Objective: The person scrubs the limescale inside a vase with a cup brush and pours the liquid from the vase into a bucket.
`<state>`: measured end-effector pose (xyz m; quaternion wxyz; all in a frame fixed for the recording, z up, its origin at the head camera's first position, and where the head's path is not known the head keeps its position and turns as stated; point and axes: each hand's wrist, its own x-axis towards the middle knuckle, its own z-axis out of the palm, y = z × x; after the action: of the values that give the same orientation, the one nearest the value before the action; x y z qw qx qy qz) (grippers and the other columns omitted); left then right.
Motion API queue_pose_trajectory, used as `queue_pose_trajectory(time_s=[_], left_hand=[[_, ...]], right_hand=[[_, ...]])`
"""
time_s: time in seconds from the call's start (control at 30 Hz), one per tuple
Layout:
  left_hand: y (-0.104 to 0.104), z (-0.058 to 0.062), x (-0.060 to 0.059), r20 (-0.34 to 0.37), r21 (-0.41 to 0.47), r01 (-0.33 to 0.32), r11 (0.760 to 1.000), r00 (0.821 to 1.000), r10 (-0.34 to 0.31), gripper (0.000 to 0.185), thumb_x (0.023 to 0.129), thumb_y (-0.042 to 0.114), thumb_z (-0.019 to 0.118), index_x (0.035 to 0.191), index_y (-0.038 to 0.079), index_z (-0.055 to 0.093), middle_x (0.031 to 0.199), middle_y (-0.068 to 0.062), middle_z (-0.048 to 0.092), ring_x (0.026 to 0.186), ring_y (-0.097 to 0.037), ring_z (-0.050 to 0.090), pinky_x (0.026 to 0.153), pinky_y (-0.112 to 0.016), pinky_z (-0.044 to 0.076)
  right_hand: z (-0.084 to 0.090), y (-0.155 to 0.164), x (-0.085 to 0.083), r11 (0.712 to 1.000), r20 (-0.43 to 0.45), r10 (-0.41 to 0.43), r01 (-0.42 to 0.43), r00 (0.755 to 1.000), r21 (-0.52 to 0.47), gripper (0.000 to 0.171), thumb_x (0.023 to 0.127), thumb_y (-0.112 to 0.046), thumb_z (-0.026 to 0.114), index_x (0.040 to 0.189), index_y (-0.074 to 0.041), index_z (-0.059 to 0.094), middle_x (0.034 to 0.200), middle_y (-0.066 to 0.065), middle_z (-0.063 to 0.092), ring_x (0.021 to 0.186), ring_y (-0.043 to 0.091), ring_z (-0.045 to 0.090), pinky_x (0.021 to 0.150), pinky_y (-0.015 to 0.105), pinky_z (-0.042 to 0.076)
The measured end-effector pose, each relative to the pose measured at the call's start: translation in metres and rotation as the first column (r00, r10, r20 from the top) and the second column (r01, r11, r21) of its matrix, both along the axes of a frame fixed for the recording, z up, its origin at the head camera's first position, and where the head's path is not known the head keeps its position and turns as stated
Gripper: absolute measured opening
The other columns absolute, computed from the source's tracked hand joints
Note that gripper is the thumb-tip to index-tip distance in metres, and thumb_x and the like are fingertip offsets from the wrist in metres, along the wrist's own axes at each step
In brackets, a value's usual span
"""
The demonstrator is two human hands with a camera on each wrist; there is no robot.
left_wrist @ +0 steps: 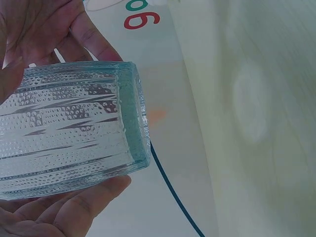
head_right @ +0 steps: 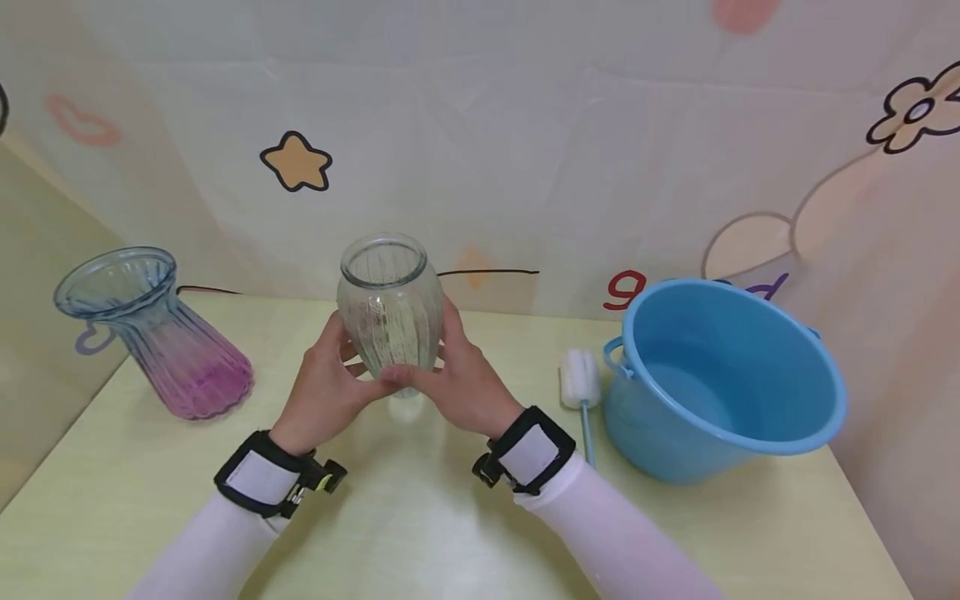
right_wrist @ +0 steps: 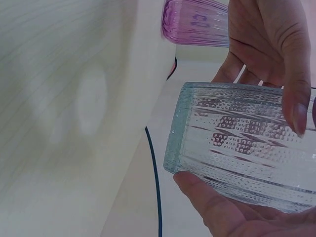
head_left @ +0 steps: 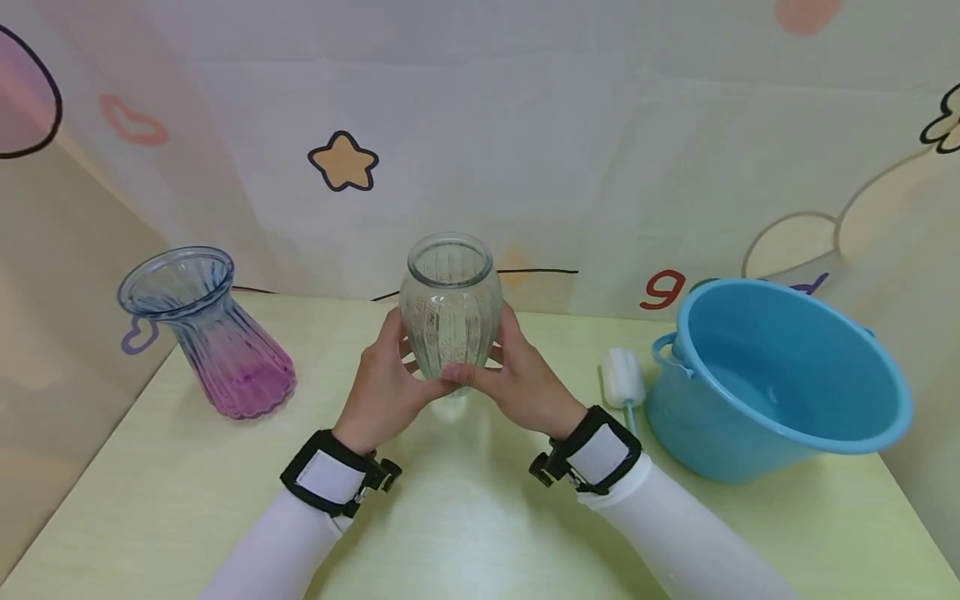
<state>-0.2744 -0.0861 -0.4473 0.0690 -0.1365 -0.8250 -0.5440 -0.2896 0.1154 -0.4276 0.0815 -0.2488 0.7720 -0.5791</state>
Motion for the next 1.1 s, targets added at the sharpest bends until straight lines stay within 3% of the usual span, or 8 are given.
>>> queue_pose_trajectory(time_s=[0.57,1.1], left_hand=[[-0.013,-0.001,-0.007,-0.026,0.033,-0.066,0.997,0.997,0.067,0.09,0.081,0.014,0.09,0.151,0.015,0.035,0.147,-0.012,0.055,0.134,-0.04,0.059,0.102,-0.053,0.054],[-0.022,-0.002,-0.011,-0.017,0.046,-0.132,0.99,0.991,0.133,0.096,0.083,0.015,0.088,0.158,0.014,0.028,0.154,-0.013,0.049,0.141,-0.037,0.054,0.107,-0.053,0.051]], right_hand=[[0.001,-0.021,-0.013,0.999,0.025,0.008,-0.009,1.0,0.043,0.101,0.094,-0.027,0.077,0.16,-0.05,0.004,0.164,-0.003,0.034,0.151,0.027,0.04,0.12,0.055,0.039],[-0.001,-0.036,-0.026,0.998,0.023,0.043,-0.044,0.999,0.055,0.096,0.098,-0.027,0.073,0.161,-0.046,0.003,0.165,-0.003,0.034,0.152,0.021,0.038,0.123,0.049,0.036]])
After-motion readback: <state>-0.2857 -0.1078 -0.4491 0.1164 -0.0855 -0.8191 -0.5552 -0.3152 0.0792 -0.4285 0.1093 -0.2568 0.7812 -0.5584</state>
